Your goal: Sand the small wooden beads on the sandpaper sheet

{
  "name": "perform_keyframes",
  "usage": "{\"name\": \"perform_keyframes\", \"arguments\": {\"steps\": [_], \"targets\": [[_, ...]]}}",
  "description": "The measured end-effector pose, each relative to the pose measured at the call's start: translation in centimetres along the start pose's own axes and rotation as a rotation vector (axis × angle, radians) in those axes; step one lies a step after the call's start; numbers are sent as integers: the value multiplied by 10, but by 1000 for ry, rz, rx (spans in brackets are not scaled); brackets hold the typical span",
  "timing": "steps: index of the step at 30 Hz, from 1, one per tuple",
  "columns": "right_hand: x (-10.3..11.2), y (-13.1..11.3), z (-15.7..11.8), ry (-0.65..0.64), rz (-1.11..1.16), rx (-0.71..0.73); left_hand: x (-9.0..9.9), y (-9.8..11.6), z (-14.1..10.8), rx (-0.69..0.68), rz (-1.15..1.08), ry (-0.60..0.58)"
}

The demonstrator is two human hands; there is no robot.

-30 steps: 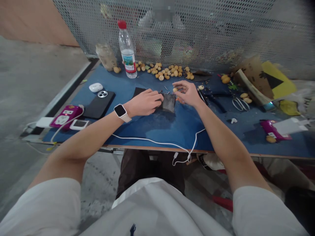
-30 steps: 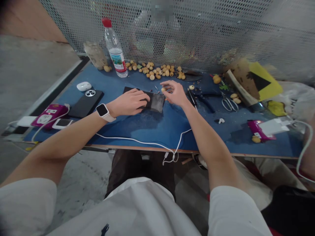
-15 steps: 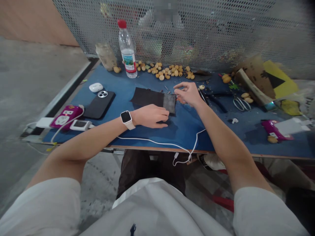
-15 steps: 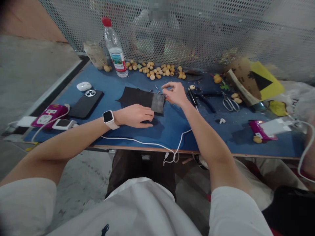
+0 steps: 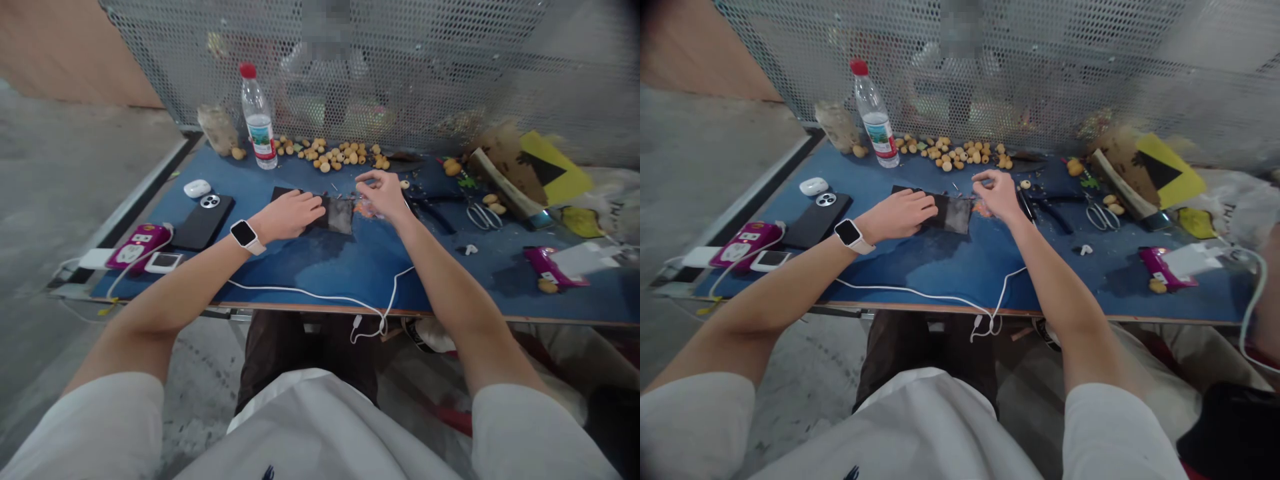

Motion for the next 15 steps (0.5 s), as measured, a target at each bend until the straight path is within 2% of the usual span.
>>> {"name": "perform_keyframes", "arguments": {"steps": [6, 9, 12, 15], "targets": [[54, 17, 9, 276, -101, 63, -11, -14, 6, 72, -80, 8], [70, 23, 7, 313, -185, 96, -4, -38, 21, 147, -82, 50], [70, 27, 6, 272, -275, 62, 17, -84, 57, 251, -125, 130], [63, 24, 6, 240, -357, 5, 43, -133, 118, 336, -149, 170]]}}
Point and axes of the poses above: each hand's wrist, its own z-axis towards the middle knuckle, its own x-axis out of the back of the hand, y = z × x, the point moved 9 cm from there along z, towards the middle knuckle, and after that the axes turned 8 degrees about -y, right-handed, at the moved point
